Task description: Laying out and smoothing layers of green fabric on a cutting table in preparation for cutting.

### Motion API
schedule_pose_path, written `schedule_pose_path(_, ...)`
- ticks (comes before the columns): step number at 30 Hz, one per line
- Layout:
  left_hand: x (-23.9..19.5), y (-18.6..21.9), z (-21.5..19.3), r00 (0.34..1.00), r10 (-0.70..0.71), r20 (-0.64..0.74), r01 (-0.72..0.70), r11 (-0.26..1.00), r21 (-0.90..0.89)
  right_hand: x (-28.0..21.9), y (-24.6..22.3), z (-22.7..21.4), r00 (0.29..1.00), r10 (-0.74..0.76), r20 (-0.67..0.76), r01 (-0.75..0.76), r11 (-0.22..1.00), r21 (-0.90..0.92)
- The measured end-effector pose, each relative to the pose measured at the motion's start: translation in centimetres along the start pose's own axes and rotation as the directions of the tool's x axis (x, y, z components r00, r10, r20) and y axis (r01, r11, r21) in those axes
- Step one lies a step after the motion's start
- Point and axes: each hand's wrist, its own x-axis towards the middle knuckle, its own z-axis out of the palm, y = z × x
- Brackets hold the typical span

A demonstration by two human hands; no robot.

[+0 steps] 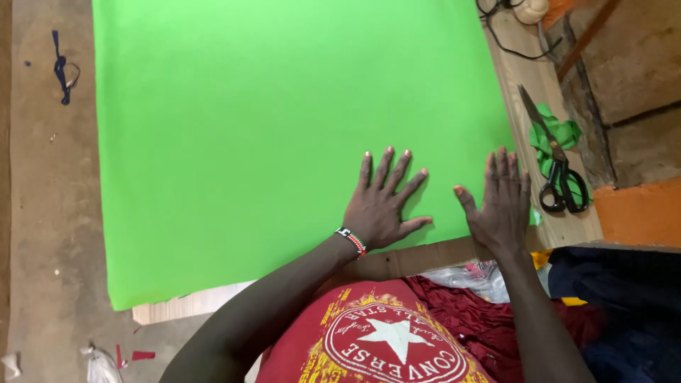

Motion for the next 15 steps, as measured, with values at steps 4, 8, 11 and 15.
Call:
schedule_pose_path(4, -0.2, -0.4, 0.3, 0.998, -0.015, -0.066, 0.012, 0.999, -0.051, -0.4, 0.6, 1.2, 0.999, -0.039, -0.023, 0.037, 0.995, -0.090)
schedule_pose_path(8, -0.5, -1.5, 0.9, 0.983, -0.007, -0.184, -0.011, 0.995, -0.097, 0.0, -0.2, 0.1, 0.982, 0.045, 0.186, -0.031, 0.996, -0.080)
schedule_pose_path(11, -1.8, -3.7, 0.3, 0.948, -0.112, -0.298, 0.047, 0.975, -0.216, -0.1, -0.2, 0.2, 0.983, 0.025, 0.183, -0.006, 0.995, -0.102)
schedule_pose_path(15, -6.6, -11.4, -1.3, 0.904, -0.301, -0.305, 0.260, 0.951, -0.169, 0.2, -1.1, -0.4, 0.970, 0.059, 0.237, -0.045, 0.997, -0.065)
